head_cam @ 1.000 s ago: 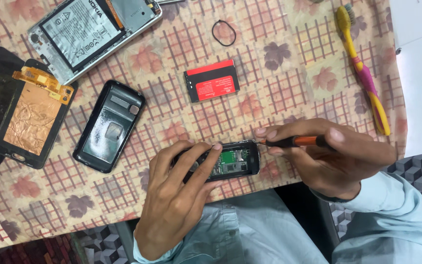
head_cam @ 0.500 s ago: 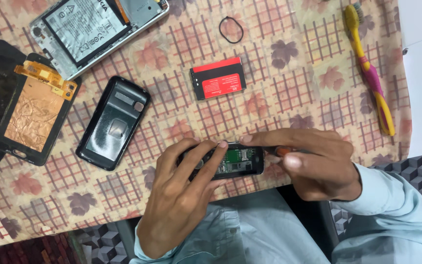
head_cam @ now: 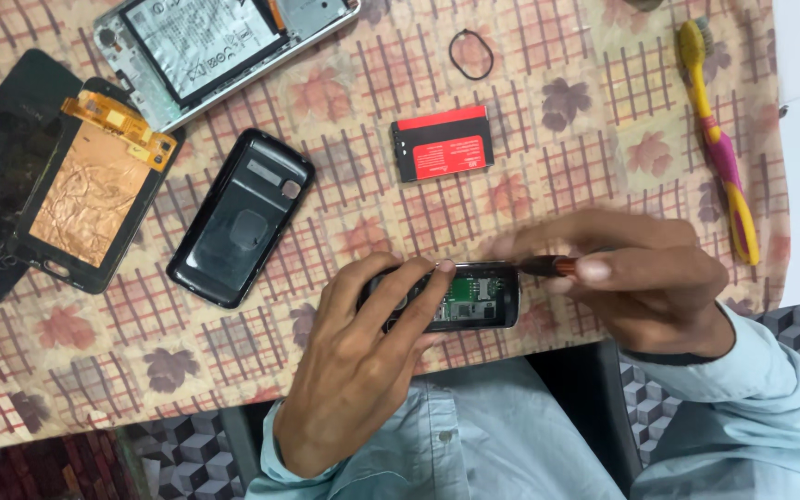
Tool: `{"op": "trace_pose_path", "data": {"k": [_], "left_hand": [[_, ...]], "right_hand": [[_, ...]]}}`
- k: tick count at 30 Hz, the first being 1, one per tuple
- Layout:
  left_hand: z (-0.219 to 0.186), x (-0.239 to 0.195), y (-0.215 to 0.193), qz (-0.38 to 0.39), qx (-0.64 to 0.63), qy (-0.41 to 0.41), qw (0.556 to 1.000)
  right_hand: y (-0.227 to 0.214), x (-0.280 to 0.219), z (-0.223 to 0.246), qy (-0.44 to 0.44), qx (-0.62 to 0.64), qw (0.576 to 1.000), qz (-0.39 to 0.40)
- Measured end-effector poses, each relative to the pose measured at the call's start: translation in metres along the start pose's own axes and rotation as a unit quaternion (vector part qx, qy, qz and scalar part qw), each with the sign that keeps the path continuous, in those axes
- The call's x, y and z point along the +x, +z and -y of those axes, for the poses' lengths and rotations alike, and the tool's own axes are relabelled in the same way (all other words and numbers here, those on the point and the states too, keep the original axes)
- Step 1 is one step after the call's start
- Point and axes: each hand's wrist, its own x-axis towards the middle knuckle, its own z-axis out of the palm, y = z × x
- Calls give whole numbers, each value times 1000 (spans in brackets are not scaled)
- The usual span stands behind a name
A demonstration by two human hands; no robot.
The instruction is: The person uses a screwdriver to remove screws from a disassembled mobile phone, then uses their fingers to separate the phone's back cover from the main body. The person continues to unscrew and separate components of the phone.
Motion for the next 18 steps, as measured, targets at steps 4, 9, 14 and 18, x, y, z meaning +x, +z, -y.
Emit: {"op": "trace_pose_path", "data": {"k": [4,9,14,18], "left_hand": [[0,1,1,4,-2,-2,1000],[-1,1,-1,6,6,0,1000],[-1,2,-2,7,3,-1,1000],[-2,1,-1,4,11,1,1000]], "right_hand": [[1,-1,-7,-21,-76,996,-50],[-1,-3,-5,21,-25,999,-23],[-3,-3,0,36,145,988,-33],[-1,-8,-3,59,194,978,-54]]}}
